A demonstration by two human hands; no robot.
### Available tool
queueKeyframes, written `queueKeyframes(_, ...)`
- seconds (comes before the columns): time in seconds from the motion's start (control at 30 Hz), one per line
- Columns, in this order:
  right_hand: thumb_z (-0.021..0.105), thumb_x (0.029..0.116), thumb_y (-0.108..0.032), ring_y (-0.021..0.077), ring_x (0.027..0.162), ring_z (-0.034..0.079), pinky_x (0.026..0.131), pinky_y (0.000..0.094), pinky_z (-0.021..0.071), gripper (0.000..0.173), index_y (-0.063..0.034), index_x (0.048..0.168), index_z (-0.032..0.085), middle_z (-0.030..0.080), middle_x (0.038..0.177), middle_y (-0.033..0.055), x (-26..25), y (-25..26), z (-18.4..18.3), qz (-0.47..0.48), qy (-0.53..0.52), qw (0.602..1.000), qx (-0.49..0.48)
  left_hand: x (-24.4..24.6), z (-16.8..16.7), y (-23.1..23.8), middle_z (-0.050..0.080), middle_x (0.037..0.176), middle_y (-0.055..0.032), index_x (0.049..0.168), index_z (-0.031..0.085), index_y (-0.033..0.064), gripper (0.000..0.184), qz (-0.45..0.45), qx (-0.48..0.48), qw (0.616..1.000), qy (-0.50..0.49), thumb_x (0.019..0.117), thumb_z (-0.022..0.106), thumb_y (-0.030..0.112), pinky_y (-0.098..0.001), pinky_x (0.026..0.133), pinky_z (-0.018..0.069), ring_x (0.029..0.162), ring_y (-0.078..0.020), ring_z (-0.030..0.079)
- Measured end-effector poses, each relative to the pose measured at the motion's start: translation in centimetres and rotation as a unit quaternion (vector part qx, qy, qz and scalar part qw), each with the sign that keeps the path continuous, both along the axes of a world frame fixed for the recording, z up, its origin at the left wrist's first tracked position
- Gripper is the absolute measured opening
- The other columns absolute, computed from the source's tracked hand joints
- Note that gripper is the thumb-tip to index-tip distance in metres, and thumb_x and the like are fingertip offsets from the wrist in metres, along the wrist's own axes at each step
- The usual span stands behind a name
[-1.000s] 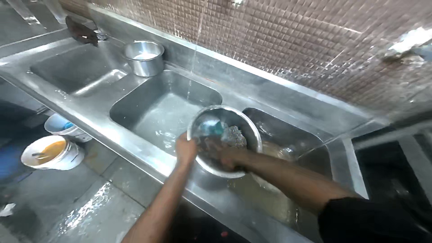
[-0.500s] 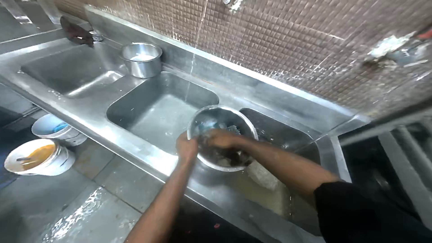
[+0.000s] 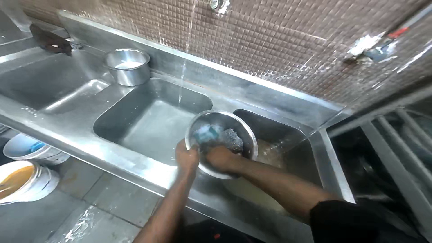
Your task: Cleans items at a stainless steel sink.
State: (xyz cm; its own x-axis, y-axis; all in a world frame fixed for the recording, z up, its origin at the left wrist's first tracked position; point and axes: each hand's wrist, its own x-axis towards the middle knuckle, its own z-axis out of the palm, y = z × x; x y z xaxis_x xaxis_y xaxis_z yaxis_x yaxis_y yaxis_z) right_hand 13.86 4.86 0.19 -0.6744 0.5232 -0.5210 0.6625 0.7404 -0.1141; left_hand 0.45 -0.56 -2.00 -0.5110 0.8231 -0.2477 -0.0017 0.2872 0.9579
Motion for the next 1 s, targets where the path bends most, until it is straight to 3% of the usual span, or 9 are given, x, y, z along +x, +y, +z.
queueKeyframes(0.23,0.060,0.1026,-0.020,0.0321,0.094,0.066,0.084,0.0582,0.0509,0.021,-0.0042,0.109,0.071,0.069,0.100,0.0174,3.1,3.8,10.3,-0.225,0.176,0.956,-0.073,-0.7,-0.5,0.2,0.070,0.106,-0.0184,0.113,0.069,0.0040,0.023,-0.017,-0.002,1.000,-0.004,0.0916,0.074,0.012,-0.0558,0.080,0.0566,0.094,-0.0318,0.069)
queueKeyframes(0.37,0.057,0.1001,-0.005,0.0102,0.074,0.062,0.069,0.0311,0.0542,0.013,-0.0032,0.102,0.070,0.067,0.086,0.0043,6.6,2.9,16.0,-0.332,0.446,0.826,-0.087,-1.5,1.5,-0.1,0.029,0.157,-0.0318,0.142,0.047,-0.0014,0.074,-0.041,0.127,0.980,0.151,0.0830,0.081,0.028,-0.0653,0.111,0.0376,0.143,-0.0488,0.035)
queueKeyframes(0.43,0.052,0.1017,-0.003,0.0069,0.071,0.065,0.066,0.0255,0.0575,0.014,-0.0046,0.105,0.066,0.068,0.084,0.0019,6.6,1.9,18.8,-0.368,0.557,0.736,-0.117,-1.4,4.2,1.3,0.037,0.157,-0.0255,0.148,0.045,0.0019,0.079,-0.134,0.228,0.951,0.160,0.0861,0.078,0.039,-0.0629,0.113,0.0377,0.144,-0.0425,0.038)
queueKeyframes(0.5,0.052,0.1017,-0.001,0.0057,0.073,0.067,0.067,0.0237,0.0586,0.015,-0.0055,0.106,0.065,0.070,0.085,0.0009,6.2,1.4,21.1,-0.368,0.586,0.713,-0.114,-0.7,8.3,3.6,0.056,0.146,-0.0125,0.152,0.043,0.0076,0.075,-0.299,0.248,0.918,0.084,0.0913,0.075,0.037,-0.0509,0.109,0.0470,0.134,-0.0259,0.054)
queueKeyframes(0.6,0.060,0.0966,0.002,0.0056,0.073,0.067,0.067,0.0235,0.0577,0.012,-0.0032,0.100,0.070,0.072,0.085,0.0017,6.1,1.6,23.0,-0.324,0.578,0.748,-0.036,1.0,13.0,7.3,0.073,0.101,-0.0056,0.119,0.065,0.0000,0.026,-0.459,0.250,0.850,-0.071,0.0959,0.070,0.011,-0.0307,0.084,0.0593,0.092,-0.0104,0.069)
queueKeyframes(0.67,0.069,0.0918,-0.003,0.0058,0.074,0.068,0.068,0.0262,0.0581,0.006,-0.0058,0.096,0.072,0.073,0.086,0.0011,7.2,2.1,24.1,-0.276,0.536,0.796,0.051,1.4,14.6,8.5,0.070,0.085,0.0007,0.100,0.069,0.0017,0.008,-0.482,0.274,0.830,-0.054,0.0994,0.065,0.008,-0.0217,0.067,0.0531,0.073,-0.0033,0.062)
queueKeyframes(0.83,0.091,0.0758,-0.034,0.0164,0.071,0.067,0.068,0.0467,0.0571,0.034,-0.0116,0.093,0.073,0.070,0.077,0.0023,10.5,2.2,26.5,-0.186,0.209,0.957,0.074,1.6,18.0,10.2,0.070,0.091,-0.0023,0.106,0.069,0.0053,0.026,-0.370,0.359,0.856,0.023,0.1051,0.044,0.015,-0.0350,0.071,0.0597,0.080,-0.0115,0.068)
queueKeyframes(0.9,0.082,0.0876,-0.032,0.0191,0.065,0.061,0.062,0.0484,0.0498,0.025,-0.0102,0.083,0.071,0.063,0.069,0.0041,11.0,2.2,26.4,-0.189,0.133,0.972,0.047,2.1,19.9,10.4,0.064,0.077,0.0017,0.101,0.059,0.0081,0.030,-0.284,0.330,0.899,-0.052,0.1080,0.031,0.016,-0.0343,0.063,0.0612,0.066,-0.0106,0.066)
queueKeyframes(1.0,0.070,0.0940,-0.012,0.0056,0.064,0.060,0.060,0.0278,0.0501,0.011,-0.0091,0.084,0.072,0.066,0.072,-0.0014,12.8,2.7,25.0,-0.215,0.319,0.922,-0.037,1.8,22.4,11.2,0.042,0.058,0.0089,0.086,0.046,0.0197,0.034,-0.244,0.275,0.922,-0.120,0.1123,0.026,0.029,-0.0223,0.041,0.0411,0.043,-0.0046,0.040)
